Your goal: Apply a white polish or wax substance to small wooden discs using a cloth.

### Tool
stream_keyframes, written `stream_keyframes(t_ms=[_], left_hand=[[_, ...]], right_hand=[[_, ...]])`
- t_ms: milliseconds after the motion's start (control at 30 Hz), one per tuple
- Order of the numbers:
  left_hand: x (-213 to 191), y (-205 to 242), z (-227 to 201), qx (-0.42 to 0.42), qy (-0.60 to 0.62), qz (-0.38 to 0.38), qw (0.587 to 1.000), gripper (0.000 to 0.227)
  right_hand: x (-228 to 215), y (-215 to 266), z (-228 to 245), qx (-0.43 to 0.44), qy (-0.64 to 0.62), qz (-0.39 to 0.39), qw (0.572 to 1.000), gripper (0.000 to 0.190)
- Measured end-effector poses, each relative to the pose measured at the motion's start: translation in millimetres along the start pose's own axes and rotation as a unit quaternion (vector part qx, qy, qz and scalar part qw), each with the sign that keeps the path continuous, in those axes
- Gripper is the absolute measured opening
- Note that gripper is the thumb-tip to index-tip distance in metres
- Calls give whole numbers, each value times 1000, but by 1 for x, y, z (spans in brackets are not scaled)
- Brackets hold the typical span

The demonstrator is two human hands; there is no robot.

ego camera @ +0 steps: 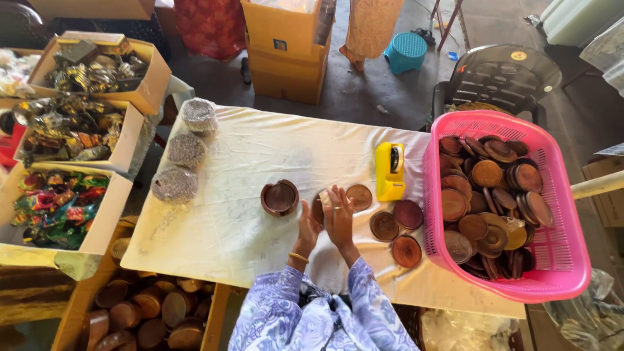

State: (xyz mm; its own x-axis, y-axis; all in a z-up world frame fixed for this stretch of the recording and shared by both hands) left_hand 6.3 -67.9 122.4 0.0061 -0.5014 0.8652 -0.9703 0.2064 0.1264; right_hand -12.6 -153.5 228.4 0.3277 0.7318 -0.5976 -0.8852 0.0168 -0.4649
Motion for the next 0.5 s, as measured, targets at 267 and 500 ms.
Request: stream_keyframes(t_ms=[267,500], left_hand=[[-46,-21,5,-20,-256,-51,965,78],[23,-8,-30,-67,-76,8,995,73]], right_hand=[[21,-7,11,-67,166,41,983,47],[29,-3,-14,-58,136,20,989,50]])
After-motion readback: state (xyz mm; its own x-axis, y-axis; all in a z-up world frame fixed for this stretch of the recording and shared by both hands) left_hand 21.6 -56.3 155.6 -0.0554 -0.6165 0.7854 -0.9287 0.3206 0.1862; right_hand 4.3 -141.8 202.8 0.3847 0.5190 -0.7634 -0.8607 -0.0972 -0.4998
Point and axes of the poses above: each hand's wrist, its own y-axis away from the middle knuckle, its own x-axis out of the palm, z = x × y, the point moved 8 cm from there along -y, towards the middle knuckle, and after that the axes turned 3 degrees about x, right-handed, at the moved point
